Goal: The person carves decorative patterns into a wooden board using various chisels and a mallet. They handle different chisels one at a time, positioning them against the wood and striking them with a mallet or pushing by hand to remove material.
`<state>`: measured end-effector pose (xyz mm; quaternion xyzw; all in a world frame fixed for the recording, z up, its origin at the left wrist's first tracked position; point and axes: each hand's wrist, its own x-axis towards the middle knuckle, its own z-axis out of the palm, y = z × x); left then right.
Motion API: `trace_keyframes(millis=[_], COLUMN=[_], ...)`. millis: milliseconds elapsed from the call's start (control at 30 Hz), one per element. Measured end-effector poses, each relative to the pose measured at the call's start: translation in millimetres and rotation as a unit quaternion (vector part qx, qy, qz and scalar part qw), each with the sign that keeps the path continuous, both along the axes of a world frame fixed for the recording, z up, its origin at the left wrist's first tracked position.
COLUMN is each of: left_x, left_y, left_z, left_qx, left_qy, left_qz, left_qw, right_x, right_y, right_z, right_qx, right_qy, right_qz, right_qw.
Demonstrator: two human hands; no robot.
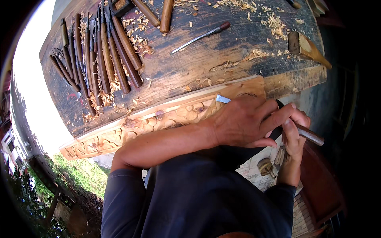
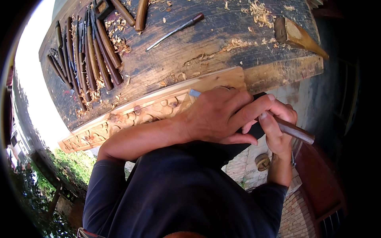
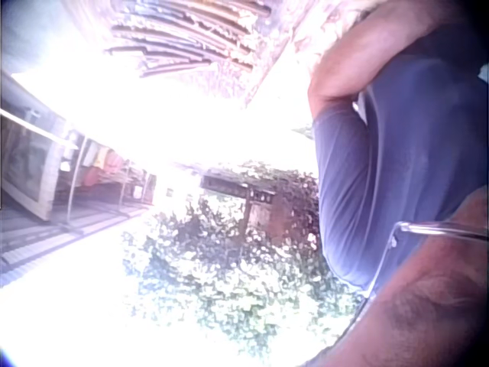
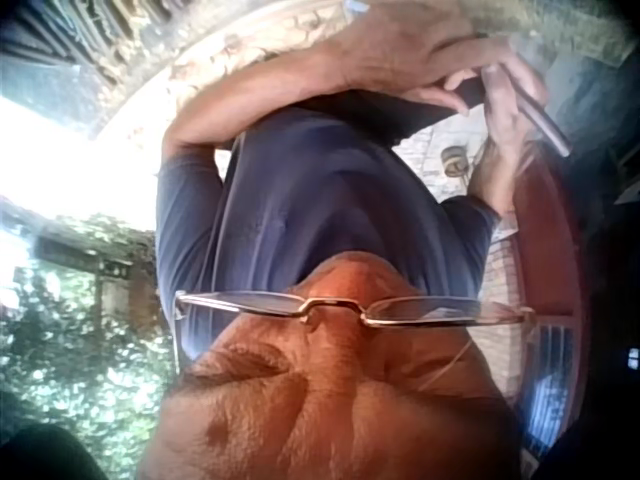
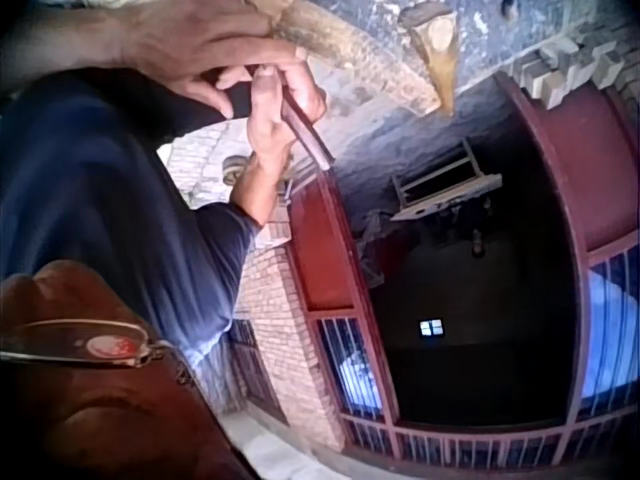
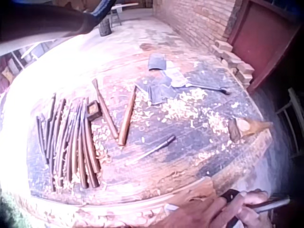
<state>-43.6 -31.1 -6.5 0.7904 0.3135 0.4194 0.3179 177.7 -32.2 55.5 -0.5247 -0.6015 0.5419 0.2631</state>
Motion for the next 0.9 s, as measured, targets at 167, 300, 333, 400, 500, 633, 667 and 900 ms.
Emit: trace_keyframes(millis=[167,300,333,400,500,633,667,900], left_x=[1,1,1,1,2,2,3,3], left_y=[1,0,0,0,0,1,0,3], left_z=[-3,-3,-4,-4,-3,-2,-3,-2], left_qx=[-0.020,-0.023,-0.024,-0.027,-0.039,-0.054,-0.055,-0.052], left_qy=[-0.030,-0.017,-0.018,-0.021,-0.009,-0.007,-0.004,-0.010], left_qz=[0.003,0.017,0.019,0.022,0.031,0.024,0.026,0.022], left_qw=[0.999,0.999,0.999,0.999,0.999,0.998,0.998,0.998], right_x=[-4,-8,-9,-7,-3,3,4,5], right_y=[0,5,7,13,20,21,22,18], right_z=[-2,-3,-3,-1,-6,-14,-15,-20], right_qx=[-0.003,0.011,0.017,0.022,0.017,0.038,0.045,0.009], right_qy=[0.003,0.017,0.022,0.011,0.016,0.014,0.011,0.022], right_qz=[-0.005,-0.002,0.004,0.026,0.039,0.040,0.042,0.011], right_qw=[1.000,1.000,1.000,0.999,0.999,0.998,0.998,1.000])
